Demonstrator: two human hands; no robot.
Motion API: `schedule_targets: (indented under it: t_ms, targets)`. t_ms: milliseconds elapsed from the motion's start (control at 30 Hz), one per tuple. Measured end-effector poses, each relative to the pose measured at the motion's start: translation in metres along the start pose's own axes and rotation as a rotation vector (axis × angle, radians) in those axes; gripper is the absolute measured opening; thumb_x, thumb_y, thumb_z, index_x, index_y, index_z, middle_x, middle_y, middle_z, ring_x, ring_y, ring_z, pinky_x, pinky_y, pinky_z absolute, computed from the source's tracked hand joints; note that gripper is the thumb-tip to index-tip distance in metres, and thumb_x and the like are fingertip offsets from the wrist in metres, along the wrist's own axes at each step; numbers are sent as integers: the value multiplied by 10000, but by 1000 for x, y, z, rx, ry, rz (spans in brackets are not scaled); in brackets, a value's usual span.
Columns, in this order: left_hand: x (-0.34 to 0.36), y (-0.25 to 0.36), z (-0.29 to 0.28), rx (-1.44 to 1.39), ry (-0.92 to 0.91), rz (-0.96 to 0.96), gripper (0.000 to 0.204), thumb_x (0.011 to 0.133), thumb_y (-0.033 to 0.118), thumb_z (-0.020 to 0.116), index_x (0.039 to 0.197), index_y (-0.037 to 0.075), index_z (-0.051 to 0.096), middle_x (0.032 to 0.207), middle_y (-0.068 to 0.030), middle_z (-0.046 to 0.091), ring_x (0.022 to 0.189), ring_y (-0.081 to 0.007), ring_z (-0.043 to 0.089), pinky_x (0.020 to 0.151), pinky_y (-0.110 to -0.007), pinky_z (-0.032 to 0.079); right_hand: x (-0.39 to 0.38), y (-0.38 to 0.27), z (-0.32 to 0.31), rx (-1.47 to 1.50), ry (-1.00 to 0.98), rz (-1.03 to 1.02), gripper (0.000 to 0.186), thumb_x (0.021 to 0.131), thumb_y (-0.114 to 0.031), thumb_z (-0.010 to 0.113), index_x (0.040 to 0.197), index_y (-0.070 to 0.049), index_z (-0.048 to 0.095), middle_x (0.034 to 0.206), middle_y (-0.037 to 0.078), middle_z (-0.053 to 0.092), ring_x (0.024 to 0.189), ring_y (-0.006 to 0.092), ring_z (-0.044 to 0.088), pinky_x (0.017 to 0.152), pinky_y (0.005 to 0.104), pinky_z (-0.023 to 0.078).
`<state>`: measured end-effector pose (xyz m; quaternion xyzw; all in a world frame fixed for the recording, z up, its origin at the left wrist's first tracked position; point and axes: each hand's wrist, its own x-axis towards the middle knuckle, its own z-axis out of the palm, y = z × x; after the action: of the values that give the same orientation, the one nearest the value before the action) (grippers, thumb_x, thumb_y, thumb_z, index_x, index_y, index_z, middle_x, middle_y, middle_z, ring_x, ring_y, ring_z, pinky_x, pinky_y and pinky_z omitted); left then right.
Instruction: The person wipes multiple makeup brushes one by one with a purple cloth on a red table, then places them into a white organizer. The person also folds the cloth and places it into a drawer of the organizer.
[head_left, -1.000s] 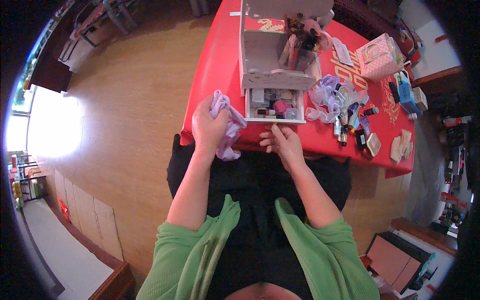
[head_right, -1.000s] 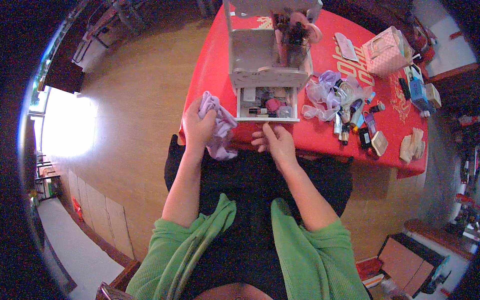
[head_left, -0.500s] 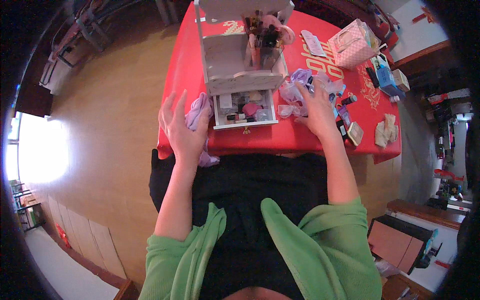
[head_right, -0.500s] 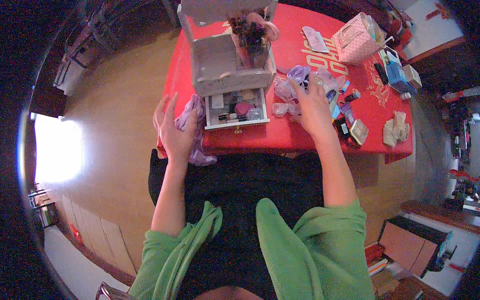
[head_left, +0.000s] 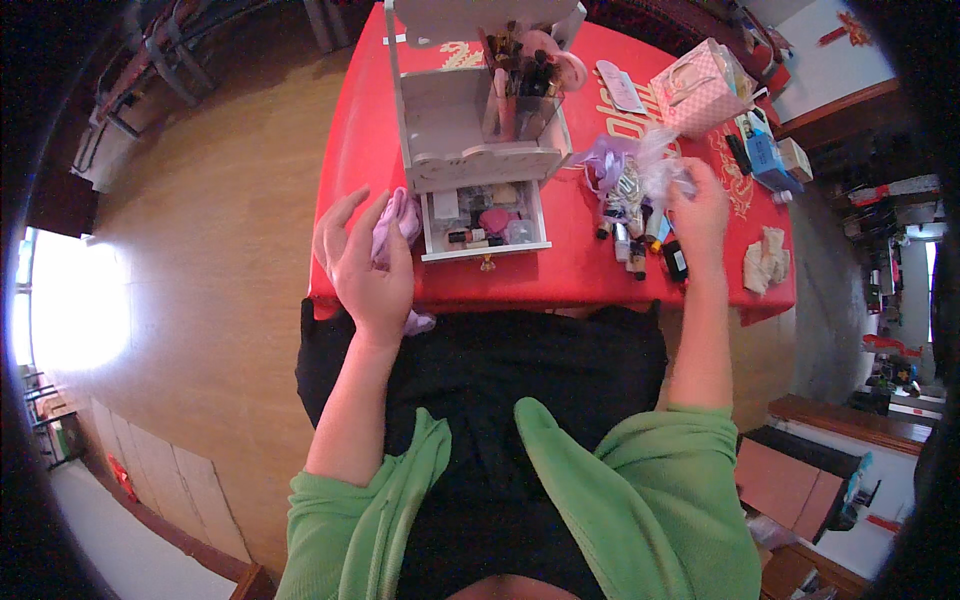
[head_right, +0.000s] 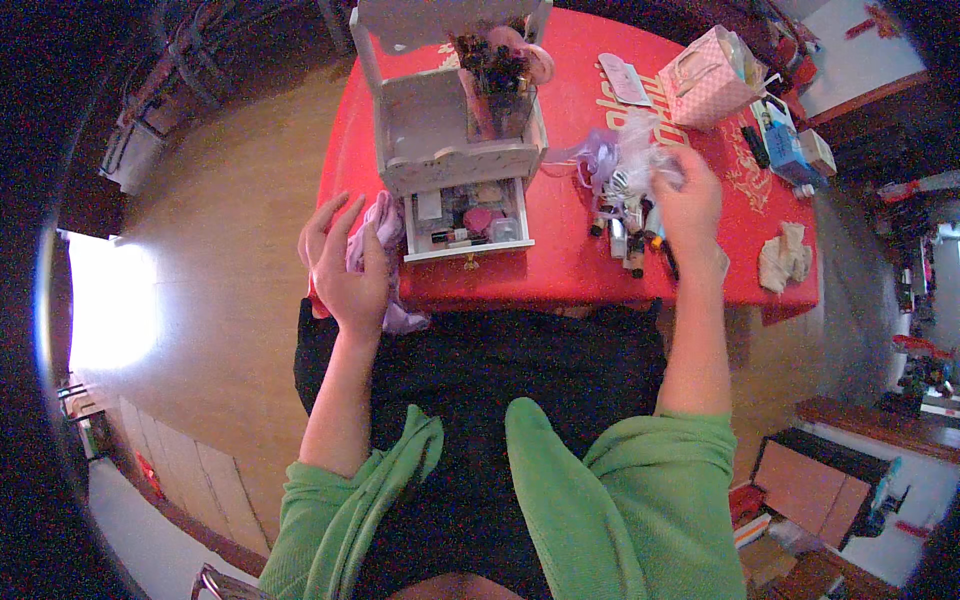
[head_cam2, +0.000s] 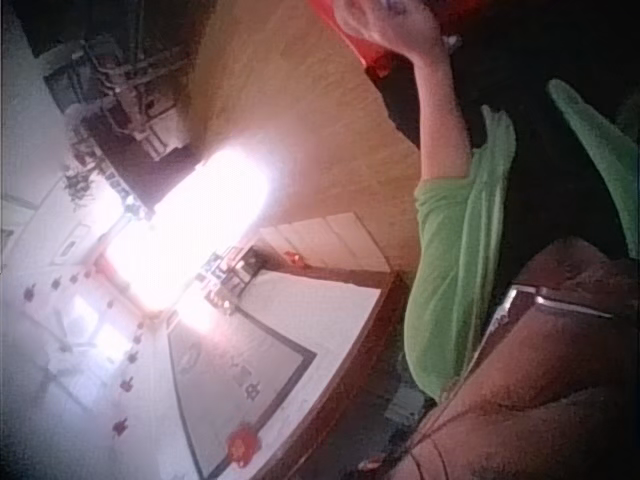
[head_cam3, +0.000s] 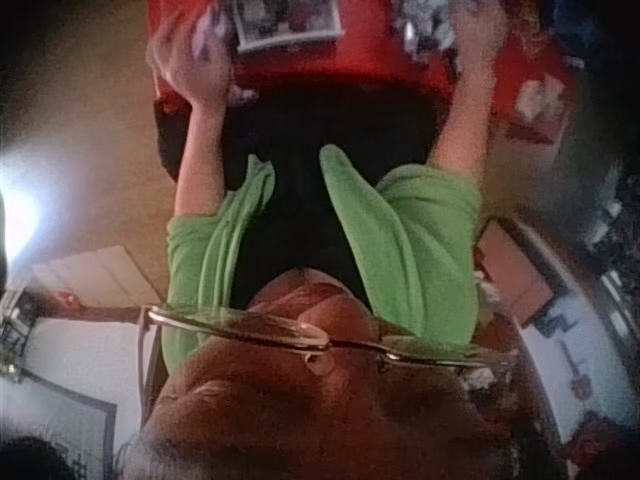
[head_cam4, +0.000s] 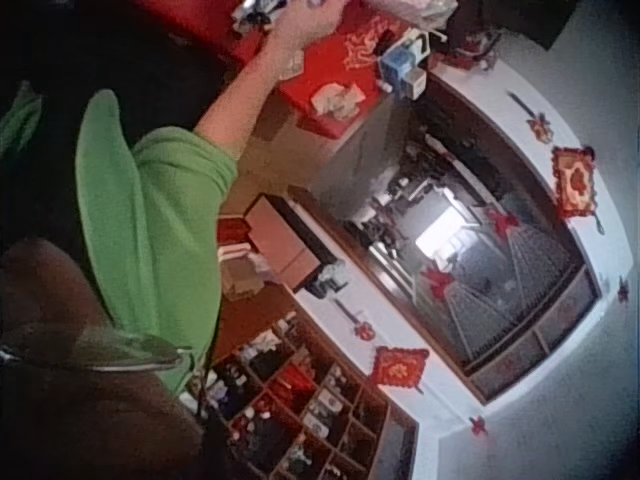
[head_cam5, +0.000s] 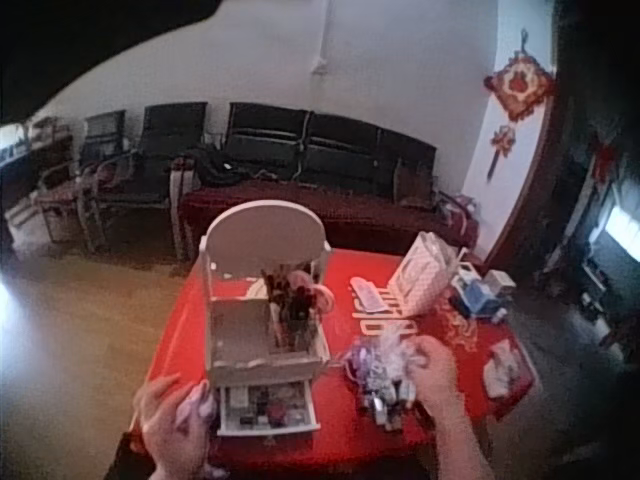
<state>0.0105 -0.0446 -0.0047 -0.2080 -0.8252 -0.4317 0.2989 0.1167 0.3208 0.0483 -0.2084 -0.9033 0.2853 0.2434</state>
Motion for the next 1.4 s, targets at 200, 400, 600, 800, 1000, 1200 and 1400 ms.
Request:
schedule_targets:
  t_ms: [200, 400, 600, 800, 1000, 1200, 1400]
  targets:
    - [-7, 14, -1, -89, -19, 67, 347, 764, -32, 681, 1089, 79, 729, 1117, -89, 659, 1073, -285, 568, 980, -401, 415, 10, -3, -51, 510, -23, 127, 318, 836, 14, 662, 1151, -25, 649, 1017, 63, 697, 864, 132, 668, 743, 282, 533]
    - [-10, 19, 4, -105, -53, 80, 305, 751, -58, 675, 1019, 70, 742, 1051, -71, 675, 1017, -272, 592, 942, -377, 438, 4, 0, -8, 233, -378, 111, 369, 789, 23, 646, 1155, -25, 645, 1039, 63, 671, 823, 139, 652, 721, 296, 534]
    - [-7, 15, 8, -98, -83, 81, 268, 738, -43, 672, 968, 72, 746, 1021, -64, 677, 1020, -287, 597, 926, -396, 453, 4, 0, 79, -135, -348, -75, 601, 781, -17, 746, 1340, -72, 532, 1316, 189, 568, 1201, 320, 585, 1013, 392, 470]
    - [-6, 14, 11, -99, -84, 84, 241, 735, -31, 672, 946, 64, 741, 1005, -58, 675, 1015, -296, 599, 911, -404, 464, -19, -3, 121, -298, -314, -67, 556, 757, -10, 733, 1291, -57, 587, 1185, 219, 586, 1123, 414, 586, 961, 458, 482]
    - [-7, 13, 9, -140, -82, 83, 223, 742, -32, 667, 936, 56, 735, 993, -61, 676, 1004, -294, 602, 907, -400, 464, -20, -9, 81, -51, -152, 7, 389, 755, -37, 709, 1143, -36, 683, 1048, 190, 689, 1001, 339, 671, 867, 401, 522]
    - [-8, 13, 8, -184, -68, 73, 220, 750, -34, 669, 943, 54, 732, 987, -68, 676, 982, -292, 607, 892, -394, 466, -6, -38, 3, 416, -125, 211, 386, 774, 10, 715, 1157, -26, 688, 1004, 86, 730, 916, 172, 689, 795, 310, 541]
    - [-7, 13, 6, -244, -76, 6, 216, 768, -38, 664, 959, 41, 727, 990, -88, 679, 948, -296, 615, 875, -391, 470, -12, -97, -20, 821, -384, 273, 366, 793, 3, 750, 1153, -15, 686, 1058, 81, 729, 947, 141, 687, 820, 279, 552]
